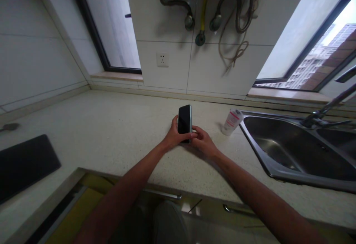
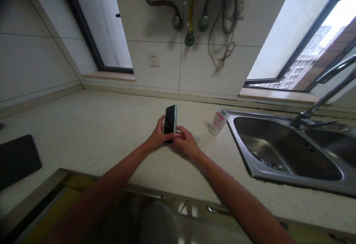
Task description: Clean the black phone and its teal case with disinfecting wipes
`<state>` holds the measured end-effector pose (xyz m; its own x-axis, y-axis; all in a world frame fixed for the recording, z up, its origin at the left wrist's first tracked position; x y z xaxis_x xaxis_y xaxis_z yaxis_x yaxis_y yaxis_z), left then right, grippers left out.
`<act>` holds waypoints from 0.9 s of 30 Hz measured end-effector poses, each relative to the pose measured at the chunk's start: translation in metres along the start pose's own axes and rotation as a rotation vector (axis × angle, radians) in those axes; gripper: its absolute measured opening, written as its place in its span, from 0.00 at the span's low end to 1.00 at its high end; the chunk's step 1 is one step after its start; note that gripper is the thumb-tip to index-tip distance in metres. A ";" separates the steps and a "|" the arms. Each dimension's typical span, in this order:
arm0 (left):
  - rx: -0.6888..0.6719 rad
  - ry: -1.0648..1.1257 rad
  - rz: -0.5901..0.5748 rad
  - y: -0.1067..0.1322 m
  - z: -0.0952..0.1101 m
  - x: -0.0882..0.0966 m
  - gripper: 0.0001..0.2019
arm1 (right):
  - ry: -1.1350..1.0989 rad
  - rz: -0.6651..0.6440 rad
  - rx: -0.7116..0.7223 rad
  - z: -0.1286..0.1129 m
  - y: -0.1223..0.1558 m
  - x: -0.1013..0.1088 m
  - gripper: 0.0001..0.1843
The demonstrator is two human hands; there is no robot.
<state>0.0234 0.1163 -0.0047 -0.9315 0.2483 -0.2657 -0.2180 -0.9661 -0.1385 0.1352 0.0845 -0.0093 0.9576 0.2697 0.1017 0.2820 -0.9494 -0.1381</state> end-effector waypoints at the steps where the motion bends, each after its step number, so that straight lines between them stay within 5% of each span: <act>1: -0.002 0.018 -0.021 -0.001 0.000 -0.002 0.60 | 0.000 -0.008 0.002 0.000 -0.001 0.000 0.31; 6: -0.066 0.039 -0.005 0.000 0.005 0.000 0.48 | 0.097 0.071 0.035 -0.001 -0.004 0.016 0.21; 11: -0.014 0.009 0.006 0.007 0.004 -0.001 0.51 | 0.172 0.011 0.061 -0.015 0.002 0.005 0.14; 20: 0.072 0.129 0.076 0.009 0.001 -0.001 0.57 | -0.098 -0.117 -0.001 -0.012 0.006 -0.013 0.18; 27: 0.058 0.116 0.030 0.007 -0.003 -0.001 0.53 | -0.019 -0.195 -0.015 -0.009 0.008 -0.016 0.21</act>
<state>0.0240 0.1098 -0.0084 -0.8987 0.2229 -0.3776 -0.2104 -0.9748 -0.0747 0.1218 0.0716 -0.0033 0.8861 0.4512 0.1063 0.4611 -0.8814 -0.1025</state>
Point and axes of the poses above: each hand's wrist, its own y-axis away from the middle knuckle, its own x-axis out of the back of the hand, z = x × y, the point moved 10 cm from there along -y, towards the middle knuckle, and after that the axes turned 15 degrees about y, right-handed, at the moved point
